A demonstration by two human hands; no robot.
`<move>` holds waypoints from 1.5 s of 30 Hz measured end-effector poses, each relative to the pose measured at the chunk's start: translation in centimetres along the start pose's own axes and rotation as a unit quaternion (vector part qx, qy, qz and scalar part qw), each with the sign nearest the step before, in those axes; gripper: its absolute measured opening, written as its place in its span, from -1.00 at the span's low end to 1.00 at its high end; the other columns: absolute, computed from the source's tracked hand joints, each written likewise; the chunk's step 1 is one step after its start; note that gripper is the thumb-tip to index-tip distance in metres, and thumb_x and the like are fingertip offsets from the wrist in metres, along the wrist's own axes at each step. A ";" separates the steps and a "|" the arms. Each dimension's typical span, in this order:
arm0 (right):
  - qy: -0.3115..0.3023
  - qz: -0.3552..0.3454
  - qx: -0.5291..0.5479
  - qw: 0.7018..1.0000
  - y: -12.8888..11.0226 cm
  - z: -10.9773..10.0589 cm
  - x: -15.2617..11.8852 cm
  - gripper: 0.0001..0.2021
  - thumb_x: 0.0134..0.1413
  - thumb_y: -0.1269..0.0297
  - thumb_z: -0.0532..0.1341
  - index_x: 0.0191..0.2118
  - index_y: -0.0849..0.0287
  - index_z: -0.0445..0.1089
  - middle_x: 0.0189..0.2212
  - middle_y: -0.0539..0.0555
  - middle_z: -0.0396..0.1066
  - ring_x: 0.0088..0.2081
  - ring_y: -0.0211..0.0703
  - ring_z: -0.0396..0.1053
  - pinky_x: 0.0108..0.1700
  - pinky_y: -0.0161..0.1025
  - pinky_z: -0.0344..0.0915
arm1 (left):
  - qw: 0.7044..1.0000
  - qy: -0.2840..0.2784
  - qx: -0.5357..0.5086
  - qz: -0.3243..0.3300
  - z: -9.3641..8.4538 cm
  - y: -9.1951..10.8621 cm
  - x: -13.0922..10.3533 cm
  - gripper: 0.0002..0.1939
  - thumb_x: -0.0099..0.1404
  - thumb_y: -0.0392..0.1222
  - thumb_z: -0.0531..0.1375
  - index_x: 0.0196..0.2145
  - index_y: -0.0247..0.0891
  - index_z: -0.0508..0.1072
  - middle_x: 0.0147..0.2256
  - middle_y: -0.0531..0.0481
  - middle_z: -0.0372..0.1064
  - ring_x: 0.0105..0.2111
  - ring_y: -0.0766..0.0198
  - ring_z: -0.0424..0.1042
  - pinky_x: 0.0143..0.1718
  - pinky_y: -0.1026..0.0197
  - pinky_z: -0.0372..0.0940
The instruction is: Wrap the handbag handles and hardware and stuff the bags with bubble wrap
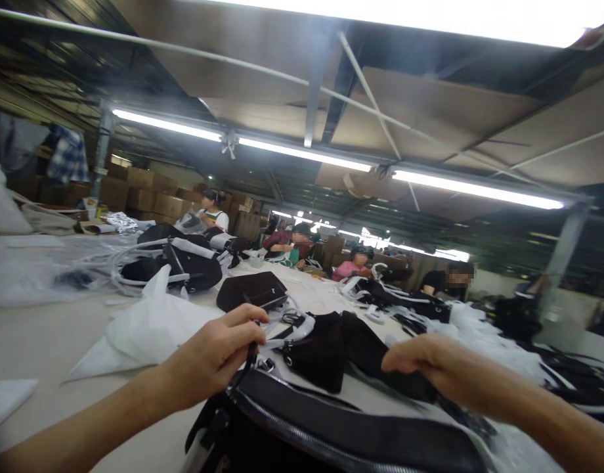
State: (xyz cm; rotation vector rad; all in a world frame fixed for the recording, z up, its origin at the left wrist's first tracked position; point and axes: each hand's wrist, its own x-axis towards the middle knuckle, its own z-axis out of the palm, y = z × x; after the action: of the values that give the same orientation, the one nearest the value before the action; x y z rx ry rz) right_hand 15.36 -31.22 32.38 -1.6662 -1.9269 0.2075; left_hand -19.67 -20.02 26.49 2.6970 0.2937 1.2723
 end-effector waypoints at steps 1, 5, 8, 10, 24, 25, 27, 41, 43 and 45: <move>0.010 0.017 0.002 1.000 -1.4 -0.6 0.2 -0.72 -0.14 -0.03 0.38 -0.37 0.06 0.63 -0.36 0.20 0.58 -0.31 0.09 0.52 -0.25 -0.09 0.43 | 1.000 -0.024 -0.006 0.009 0.2 0.2 0.5 -0.67 0.21 -0.56 -0.03 -0.23 -0.24 0.35 -0.04 -0.11 0.32 -0.04 0.22 0.39 0.00 0.24 0.30; -0.031 0.082 0.243 0.966 -7.4 3.0 0.4 -0.31 0.04 -0.10 0.31 0.26 0.00 0.22 -0.12 0.20 0.53 -0.21 0.02 0.50 -0.29 -0.14 0.43 | 0.997 -0.070 -0.017 0.000 1.0 0.9 1.5 -0.54 0.08 -0.56 0.04 -0.08 -0.24 0.30 -0.01 -0.13 0.30 -0.01 0.15 0.35 0.05 0.15 0.28; -0.123 0.114 0.436 0.884 -10.0 9.2 0.9 -0.18 0.08 -0.13 0.29 0.35 0.03 -0.02 -0.11 0.18 0.53 -0.04 -0.02 0.47 -0.07 -0.10 0.38 | 0.997 -0.068 -0.027 -0.025 1.7 1.2 1.5 -0.60 0.06 -0.50 0.07 -0.12 -0.23 0.26 -0.16 -0.07 0.30 -0.17 0.18 0.35 -0.11 0.18 0.32; -0.124 0.096 0.538 0.828 -10.6 12.4 1.9 -0.25 0.03 -0.05 0.36 0.26 0.13 0.12 -0.17 0.16 0.54 -0.12 -0.08 0.49 -0.08 -0.15 0.36 | 0.997 -0.057 -0.036 -0.038 2.0 0.9 1.0 -0.63 0.08 -0.45 0.08 -0.13 -0.22 0.25 -0.15 -0.07 0.28 -0.18 0.18 0.34 -0.14 0.18 0.31; -0.105 0.060 0.608 0.785 -10.7 14.3 5.4 -0.58 -0.22 0.28 0.51 -0.20 0.22 0.43 -0.48 -0.07 0.44 -0.42 -0.23 0.48 -0.25 -0.19 0.42 | 0.876 -0.229 -0.139 -0.400 1.7 -4.6 -4.8 -0.74 0.19 0.02 -0.01 -0.31 -0.21 0.28 -0.50 0.10 0.20 -0.53 0.27 0.29 -0.68 0.35 0.08; -0.110 0.055 0.599 0.791 -10.8 14.2 5.6 -0.58 -0.21 0.27 0.51 -0.19 0.22 0.42 -0.48 -0.06 0.45 -0.42 -0.22 0.49 -0.25 -0.20 0.41 | 0.874 -0.232 -0.135 -0.405 1.7 -4.5 -4.7 -0.76 0.18 0.01 -0.01 -0.32 -0.21 0.26 -0.51 0.10 0.19 -0.54 0.27 0.27 -0.68 0.34 0.08; -0.119 0.060 0.580 0.803 -10.8 14.0 6.0 -0.58 -0.20 0.24 0.49 -0.19 0.23 0.40 -0.51 -0.04 0.46 -0.45 -0.22 0.48 -0.28 -0.22 0.40 | 0.877 -0.229 -0.109 -0.408 1.6 -4.1 -4.4 -0.81 0.18 -0.04 -0.02 -0.37 -0.19 0.23 -0.52 0.10 0.17 -0.55 0.24 0.26 -0.65 0.31 0.12; -0.097 0.150 0.512 0.840 -10.7 12.0 5.6 -0.80 -0.11 0.38 0.39 -0.31 0.23 0.41 -0.67 -0.17 0.25 -0.72 -0.50 0.01 -0.57 -0.38 0.26 | 0.860 -0.037 -0.249 -0.444 3.5 -8.0 -6.5 -0.61 0.04 0.11 0.11 -0.26 -0.20 0.30 -0.65 0.25 -0.02 -0.64 0.36 -0.03 -0.58 0.32 -0.16; -0.060 0.193 0.506 0.838 -8.1 9.9 4.1 -0.77 -0.15 0.43 0.38 -0.30 0.22 0.41 -0.69 -0.18 0.23 -0.73 -0.53 -0.05 -0.63 -0.46 0.13 | 0.830 0.029 -0.276 -0.484 2.6 -9.7 -7.9 -0.52 -0.05 0.16 0.18 -0.24 -0.19 0.29 -0.66 0.27 -0.04 -0.68 0.40 -0.08 -0.61 0.35 -0.21; 0.004 0.227 0.500 0.836 -4.2 7.8 1.4 -0.75 -0.18 0.43 0.37 -0.29 0.18 0.39 -0.71 -0.21 0.17 -0.73 -0.54 -0.09 -0.65 -0.52 -0.01 | 0.813 0.095 -0.245 -0.519 1.3 -11.3 -9.5 -0.48 -0.08 0.17 0.21 -0.21 -0.17 0.31 -0.67 0.29 -0.07 -0.71 0.42 -0.11 -0.64 0.37 -0.24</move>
State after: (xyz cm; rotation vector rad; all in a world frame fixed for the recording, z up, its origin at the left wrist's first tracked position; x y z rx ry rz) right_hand 7.68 -28.83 28.39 -1.2878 -1.0020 1.1637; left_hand -25.88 -11.33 16.19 1.5100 1.0897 1.0097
